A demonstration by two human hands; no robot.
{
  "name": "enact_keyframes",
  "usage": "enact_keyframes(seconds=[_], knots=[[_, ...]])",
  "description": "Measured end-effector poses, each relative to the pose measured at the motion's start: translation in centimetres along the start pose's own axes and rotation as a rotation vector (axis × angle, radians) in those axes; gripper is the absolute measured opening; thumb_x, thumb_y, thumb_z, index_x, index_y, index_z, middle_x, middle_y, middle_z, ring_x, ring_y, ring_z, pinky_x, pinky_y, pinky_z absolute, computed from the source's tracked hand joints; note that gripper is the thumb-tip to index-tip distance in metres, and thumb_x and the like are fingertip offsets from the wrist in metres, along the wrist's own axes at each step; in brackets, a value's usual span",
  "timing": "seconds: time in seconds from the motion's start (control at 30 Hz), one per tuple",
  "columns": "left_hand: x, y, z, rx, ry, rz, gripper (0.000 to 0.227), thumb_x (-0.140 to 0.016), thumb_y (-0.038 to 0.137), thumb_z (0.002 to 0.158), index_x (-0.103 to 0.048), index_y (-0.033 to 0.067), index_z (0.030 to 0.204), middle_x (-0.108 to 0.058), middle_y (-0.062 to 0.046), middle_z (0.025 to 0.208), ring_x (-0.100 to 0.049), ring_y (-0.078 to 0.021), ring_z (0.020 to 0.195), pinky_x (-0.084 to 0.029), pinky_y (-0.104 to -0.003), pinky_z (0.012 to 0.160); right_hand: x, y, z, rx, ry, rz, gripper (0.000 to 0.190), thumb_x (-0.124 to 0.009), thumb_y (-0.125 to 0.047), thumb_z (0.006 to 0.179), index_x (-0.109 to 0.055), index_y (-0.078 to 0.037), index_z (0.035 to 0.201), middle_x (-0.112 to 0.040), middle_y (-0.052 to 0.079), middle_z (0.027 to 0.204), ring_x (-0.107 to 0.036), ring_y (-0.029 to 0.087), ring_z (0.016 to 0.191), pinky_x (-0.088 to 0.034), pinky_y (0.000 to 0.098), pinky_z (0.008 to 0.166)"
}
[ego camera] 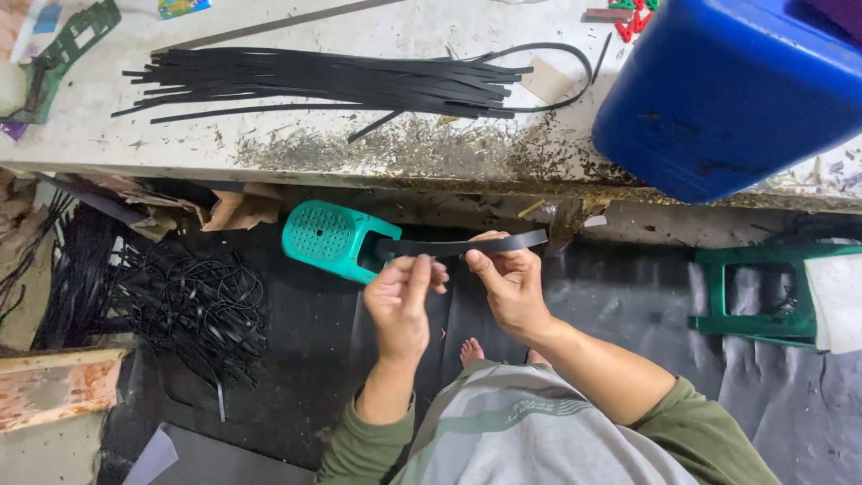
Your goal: The person repeatedly feeds a black rubber strip through a small handheld shaping tool, then bends and inspects the strip to check its curvature. They continue this cycle, handling multiple strips and placing them on the workbench.
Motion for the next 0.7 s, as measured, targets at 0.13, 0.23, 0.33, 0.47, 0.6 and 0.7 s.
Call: enact_keyframes(seconds=[0.13,0.23,0.33,0.47,0.6,0.7], knots=[[-1.3,0.0,0.0,-0.011,0.007,0.007,0.02,-0.071,0.005,0.096,-0.07,-0.006,0.079,-0.072,-0.02,0.071,-0.071,-0.0206,0.06,-0.058,-0.029,0.049,0.4,2.0,-0.1,-0.045,0.014,0.023,0.008,-0.073,0.002,0.094,-0.073,0.003,0.086,-0.066,0.012,0.079,-0.057,0.015,0.073,-0.049,0.0265,0.065],[-1.7,-0.6,0.2,-0.002,0.026,-0.005,0.018,-0.07,0.004,0.096,-0.071,-0.006,0.081,-0.072,-0.019,0.072,-0.071,-0.0193,0.061,-0.057,-0.028,0.049,1.7,4.6,-0.3,-0.138,0.077,0.082,0.006,-0.075,0.001,0.093,-0.073,0.001,0.087,-0.066,0.006,0.078,-0.055,0.009,0.071,-0.05,0.023,0.065],[-2.0,-1.3,0.3,0.057,0.033,-0.006,0.016,-0.072,0.004,0.095,-0.071,-0.0058,0.082,-0.073,-0.019,0.072,-0.071,-0.0199,0.062,-0.056,-0.027,0.05,2.5,4.8,-0.5,-0.297,0.155,0.103,0.014,-0.079,-0.005,0.092,-0.072,0.002,0.082,-0.067,0.01,0.068,-0.054,0.009,0.062,-0.047,0.0226,0.061],[-1.5,-2.1,0.7,0.085,0.064,-0.022,0.014,-0.072,0.005,0.095,-0.072,-0.0043,0.084,-0.073,-0.018,0.072,-0.071,-0.0197,0.061,-0.055,-0.027,0.05,4.9,5.2,-0.8,-0.355,0.308,0.314,0.017,-0.075,-0.009,0.097,-0.066,-0.004,0.083,-0.069,0.009,0.073,-0.062,0.011,0.065,-0.051,0.0229,0.067],[-0.6,-2.6,1.0,0.122,0.084,-0.039,0.013,-0.071,0.005,0.095,-0.071,-0.0026,0.085,-0.073,-0.018,0.072,-0.071,-0.0191,0.062,-0.055,-0.026,0.05,6.1,2.6,-0.6,-0.388,0.433,0.428,0.019,-0.07,-0.01,0.1,-0.064,0.0,0.085,-0.068,0.012,0.076,-0.065,0.013,0.068,-0.052,0.0234,0.068],[0.9,-3.5,1.3,0.161,0.11,-0.078,0.011,-0.071,0.006,0.095,-0.07,-0.0013,0.087,-0.072,-0.019,0.073,-0.07,-0.0207,0.061,-0.054,-0.027,0.051,7.5,2.4,-1.0,-0.413,0.474,0.414,0.018,-0.07,-0.012,0.1,-0.066,-0.002,0.086,-0.067,0.011,0.075,-0.064,0.015,0.066,-0.054,0.0276,0.069]])
Point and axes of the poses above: each hand's wrist, its own z-axis towards the middle knuckle, its own x-axis out of the back of the hand, y = z × x, the point moved 5 cm from there along z, towards the middle knuckle
